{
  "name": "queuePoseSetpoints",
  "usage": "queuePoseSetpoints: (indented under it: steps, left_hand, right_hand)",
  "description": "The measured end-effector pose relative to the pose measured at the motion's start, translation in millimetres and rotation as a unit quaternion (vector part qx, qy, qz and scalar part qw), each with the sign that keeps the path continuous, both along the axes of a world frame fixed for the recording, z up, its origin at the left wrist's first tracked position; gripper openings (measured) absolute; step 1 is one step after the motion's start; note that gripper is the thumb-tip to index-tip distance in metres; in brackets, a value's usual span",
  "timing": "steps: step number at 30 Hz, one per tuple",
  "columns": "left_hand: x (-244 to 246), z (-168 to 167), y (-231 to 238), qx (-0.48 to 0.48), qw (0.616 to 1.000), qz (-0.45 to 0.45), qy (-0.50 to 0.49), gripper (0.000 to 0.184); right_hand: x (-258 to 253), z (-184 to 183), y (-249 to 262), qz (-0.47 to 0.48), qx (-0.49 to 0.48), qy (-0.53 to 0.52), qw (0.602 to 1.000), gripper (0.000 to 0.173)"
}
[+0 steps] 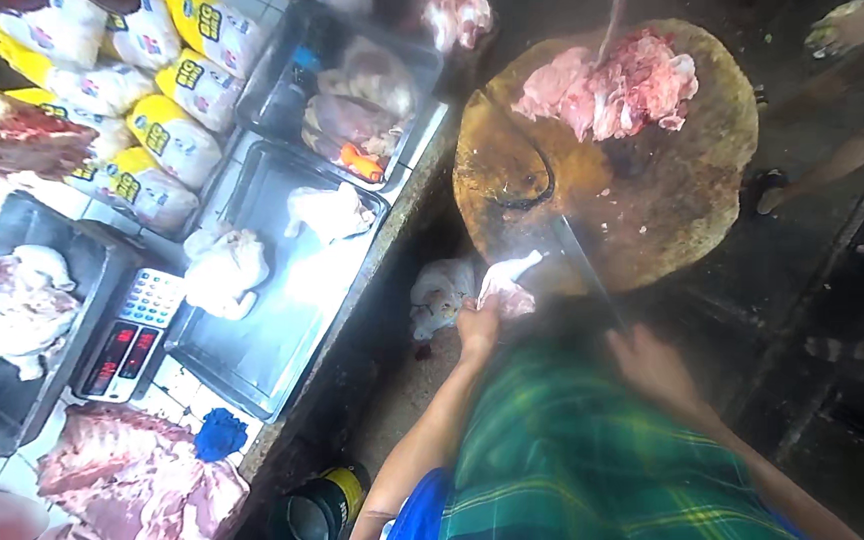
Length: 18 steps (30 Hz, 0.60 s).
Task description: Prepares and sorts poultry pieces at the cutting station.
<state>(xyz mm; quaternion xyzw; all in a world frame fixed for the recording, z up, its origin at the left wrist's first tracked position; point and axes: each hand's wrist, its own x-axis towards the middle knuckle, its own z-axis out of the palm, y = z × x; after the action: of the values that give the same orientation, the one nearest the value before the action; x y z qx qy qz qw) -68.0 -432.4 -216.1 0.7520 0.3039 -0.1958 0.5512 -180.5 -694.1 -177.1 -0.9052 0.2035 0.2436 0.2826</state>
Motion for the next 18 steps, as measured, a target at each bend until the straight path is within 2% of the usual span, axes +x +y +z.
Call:
queuePoseSetpoints:
  steps: [3,5,7,9,11,12,14,18]
  left_hand:
    - [-5,-4,2,0.014,1.0,-0.011,0.0,0.036]
    - [-3,-8,2,0.02,1.0,-0.013,-0.001,0.035]
    - [-3,-8,3,0.029,1.0,-0.01,0.001,0.034]
    - [-4,-8,3,0.028,1.0,-0.008,0.002,0.034]
    - [-4,-7,3,0.028,1.0,-0.007,0.001,0.037]
    - [-3,-8,4,0.024,1.0,-0.002,-0.002,0.038]
    - [-2,-12,9,0.005,1.0,0.01,-0.014,0.04]
    - [1,-26,11,-0.017,0.999,0.025,-0.028,0.03]
  right_hand:
    - [3,22,10,0.013,0.008,-0.129,0.991,0.054]
    - [8,23,18,0.018,0.011,-0.255,0.967,0.047]
    - [14,15,23,0.03,0.014,-0.325,0.945,0.043]
    - [18,0,23,0.044,0.009,-0.278,0.96,0.046]
    - [25,-10,18,0.06,0.007,-0.078,0.995,0.056]
    - [29,-12,13,0.063,0.002,-0.007,0.998,0.06]
    - [28,-10,10,0.054,-0.007,0.027,0.998,0.063]
    - [26,8,11,0.015,0.012,-0.012,1.0,0.06]
